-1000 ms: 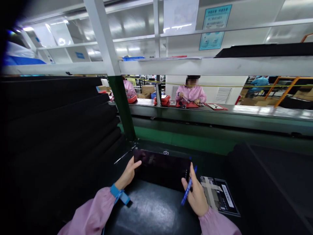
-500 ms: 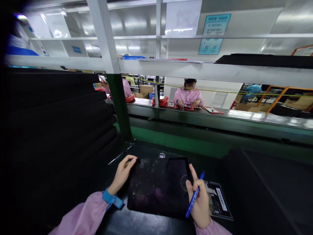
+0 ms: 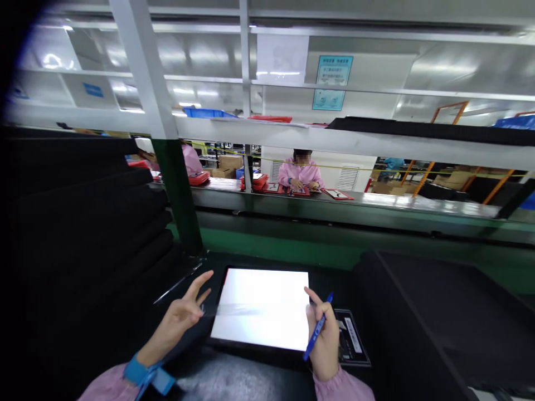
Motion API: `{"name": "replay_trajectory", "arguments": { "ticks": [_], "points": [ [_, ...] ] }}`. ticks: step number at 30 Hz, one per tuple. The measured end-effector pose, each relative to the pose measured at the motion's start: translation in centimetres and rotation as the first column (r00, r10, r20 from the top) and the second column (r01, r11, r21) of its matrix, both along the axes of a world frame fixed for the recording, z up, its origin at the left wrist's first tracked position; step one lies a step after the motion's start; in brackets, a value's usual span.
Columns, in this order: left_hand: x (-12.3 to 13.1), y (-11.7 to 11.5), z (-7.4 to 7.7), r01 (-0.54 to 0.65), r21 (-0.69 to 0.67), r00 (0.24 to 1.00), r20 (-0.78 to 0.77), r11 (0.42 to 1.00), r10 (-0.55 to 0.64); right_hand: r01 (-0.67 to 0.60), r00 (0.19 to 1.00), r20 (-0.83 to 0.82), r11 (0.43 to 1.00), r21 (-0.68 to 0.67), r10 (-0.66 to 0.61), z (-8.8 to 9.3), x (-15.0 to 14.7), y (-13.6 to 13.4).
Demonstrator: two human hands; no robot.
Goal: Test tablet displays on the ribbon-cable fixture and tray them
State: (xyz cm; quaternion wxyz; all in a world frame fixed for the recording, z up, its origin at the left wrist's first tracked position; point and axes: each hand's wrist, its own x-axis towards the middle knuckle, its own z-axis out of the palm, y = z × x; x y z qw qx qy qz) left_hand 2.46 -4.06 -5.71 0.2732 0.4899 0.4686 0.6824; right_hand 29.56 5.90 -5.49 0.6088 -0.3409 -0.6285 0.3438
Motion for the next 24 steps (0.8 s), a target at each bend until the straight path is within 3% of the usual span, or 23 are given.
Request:
{"name": "replay_trajectory", "arguments": {
  "ticks": [3,5,7,9,11,13,18,20,24],
  "points": [
    [0.6,0.6,-0.6,-0.021,-0.029,0.994,0.106,0.999,0.024,0.070,0.997,-0.031,0.994,0.084,-0.068,-0.3,0.2,0.3],
    [1.3,1.0,-1.3,0.001,-0.062,0.965,0.262,0.998,0.015,0.074,0.997,-0.033,0.991,0.109,-0.071,-0.2,0.2,0.3],
    [2.0,1.0,-2.2,0.122,-0.169,0.898,0.438,0.978,-0.036,0.050,0.998,-0.032,0.990,0.129,-0.046,0.1,0.2,0.1],
    [2.6,0.8,-3.0,0.303,-0.280,0.818,0.566,0.911,-0.098,0.017,1.000,-0.026,0.990,0.138,-0.013,0.5,0.1,-0.2],
    [3.2,0.5,-3.4,0.439,-0.324,0.758,0.634,0.838,-0.152,-0.006,0.999,-0.031,0.991,0.133,0.011,1.1,-0.1,-0.5],
    [3.6,0.2,-3.3,0.495,-0.331,0.733,0.656,0.804,-0.181,-0.031,0.999,-0.017,0.996,0.085,0.032,1.8,-0.1,-0.7],
    [3.9,0.2,-1.7,0.469,-0.360,0.730,0.672,0.807,-0.124,-0.095,0.974,0.206,0.995,0.020,0.089,3.4,0.8,-1.1],
    [3.8,0.3,-1.2,0.441,-0.351,0.719,0.689,0.826,-0.092,-0.106,0.940,0.335,0.988,0.112,0.063,3.0,1.3,-1.5],
    [3.8,0.3,-0.6,0.386,-0.370,0.719,0.694,0.845,-0.024,-0.021,0.866,0.476,0.940,0.342,-0.154,0.6,1.3,-3.4]
  ]
}}
